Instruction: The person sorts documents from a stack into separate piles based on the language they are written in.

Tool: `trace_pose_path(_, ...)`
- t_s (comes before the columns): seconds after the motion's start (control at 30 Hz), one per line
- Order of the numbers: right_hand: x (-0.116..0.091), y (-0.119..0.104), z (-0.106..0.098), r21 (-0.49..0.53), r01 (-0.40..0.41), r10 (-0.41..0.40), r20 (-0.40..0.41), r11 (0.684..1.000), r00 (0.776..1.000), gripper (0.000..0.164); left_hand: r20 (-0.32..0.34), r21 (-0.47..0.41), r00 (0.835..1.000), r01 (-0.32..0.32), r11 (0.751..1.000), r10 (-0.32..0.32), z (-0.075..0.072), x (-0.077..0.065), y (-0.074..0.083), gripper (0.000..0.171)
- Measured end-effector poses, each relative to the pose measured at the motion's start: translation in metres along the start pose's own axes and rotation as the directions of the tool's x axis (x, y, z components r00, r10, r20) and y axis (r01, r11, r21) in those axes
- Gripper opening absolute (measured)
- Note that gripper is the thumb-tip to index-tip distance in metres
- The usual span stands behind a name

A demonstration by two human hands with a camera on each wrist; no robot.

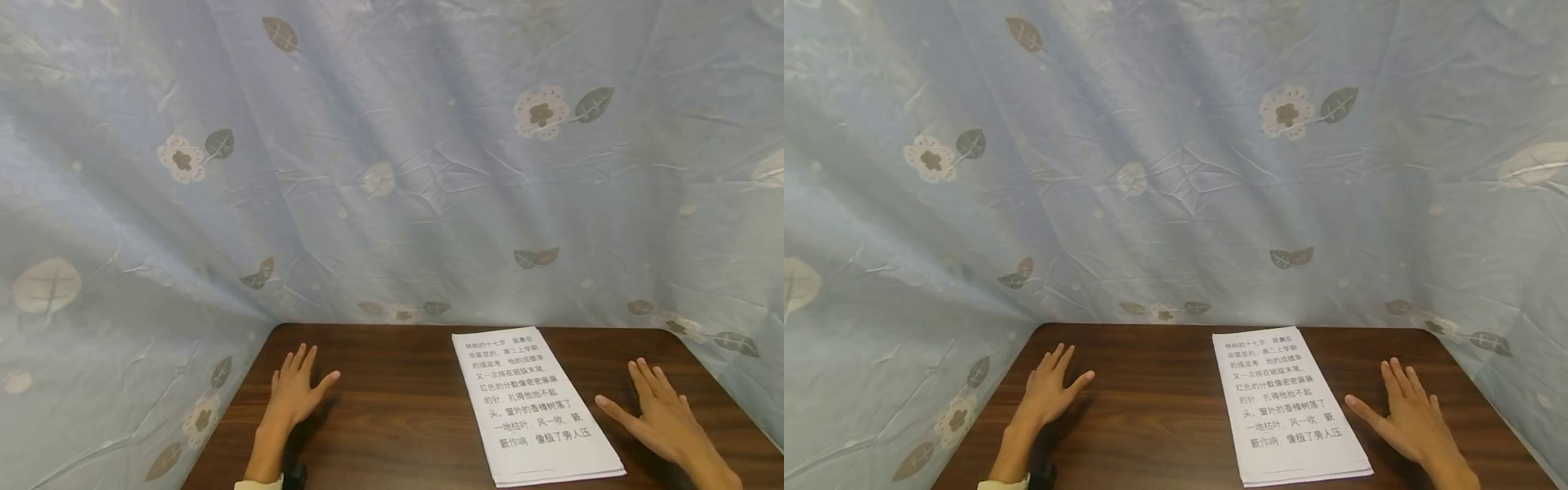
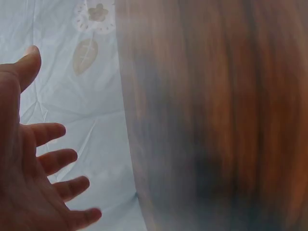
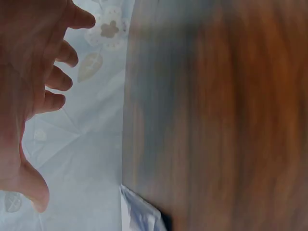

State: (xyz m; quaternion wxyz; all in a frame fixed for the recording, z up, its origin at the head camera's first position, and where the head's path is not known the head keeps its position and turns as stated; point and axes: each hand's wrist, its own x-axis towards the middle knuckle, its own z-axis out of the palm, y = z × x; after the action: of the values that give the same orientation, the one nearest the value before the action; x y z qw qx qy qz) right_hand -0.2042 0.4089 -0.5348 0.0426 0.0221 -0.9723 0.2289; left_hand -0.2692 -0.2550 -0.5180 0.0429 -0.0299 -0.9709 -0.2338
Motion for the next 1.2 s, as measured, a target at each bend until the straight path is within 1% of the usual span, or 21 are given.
trace_pose_path(0.1,0.005,-0.008,0.002,0.061,0.014,-0.014,0.013,0.998,1.000,0.103,-0.018,-0.056,0.999,-0.035,0.998,0.034,0.004,0.002,0.004,0.096)
trace_pose_path(0.2,0.010,-0.014,0.002,0.118,0.016,-0.021,0.038,0.993,0.999,0.102,-0.039,-0.109,0.998,-0.056,0.992,0.052,0.009,0.003,0.005,0.093)
trace_pose_path(0.3,0.014,-0.018,0.003,0.137,-0.006,-0.002,0.063,0.991,0.998,0.102,-0.065,-0.135,0.996,-0.074,0.988,0.066,0.014,0.005,0.007,0.090)
trace_pose_path(0.4,0.017,-0.021,0.003,0.133,-0.026,0.016,0.075,0.991,0.997,0.100,-0.102,-0.166,0.991,-0.099,0.981,0.083,0.018,0.007,0.009,0.086)
trace_pose_path(0.53,0.020,-0.026,0.005,0.146,-0.030,0.024,0.047,0.989,0.999,0.097,-0.140,-0.202,0.985,-0.126,0.971,0.098,0.021,0.009,0.014,0.080)
trace_pose_path(0.63,0.020,-0.029,0.008,0.166,-0.041,0.038,0.021,0.985,0.999,0.094,-0.151,-0.235,0.983,-0.134,0.963,0.100,0.024,0.010,0.018,0.076)
trace_pose_path(0.77,0.023,-0.030,0.012,0.201,-0.073,0.070,0.022,0.977,0.997,0.088,-0.143,-0.308,0.985,-0.136,0.941,0.096,0.028,0.013,0.022,0.074)
trace_pose_path(0.97,0.028,-0.027,0.018,0.244,-0.104,0.093,0.056,0.964,0.994,0.078,-0.107,-0.393,0.990,-0.125,0.911,0.090,0.034,0.017,0.028,0.071)
trace_pose_path(1.13,0.031,-0.027,0.021,0.249,-0.091,0.076,0.068,0.964,0.995,0.070,-0.089,-0.431,0.993,-0.113,0.895,0.082,0.038,0.019,0.034,0.069)
trace_pose_path(1.2,0.031,-0.029,0.021,0.284,-0.082,0.061,0.081,0.955,0.995,0.067,-0.088,-0.445,0.993,-0.110,0.889,0.079,0.040,0.020,0.036,0.068)
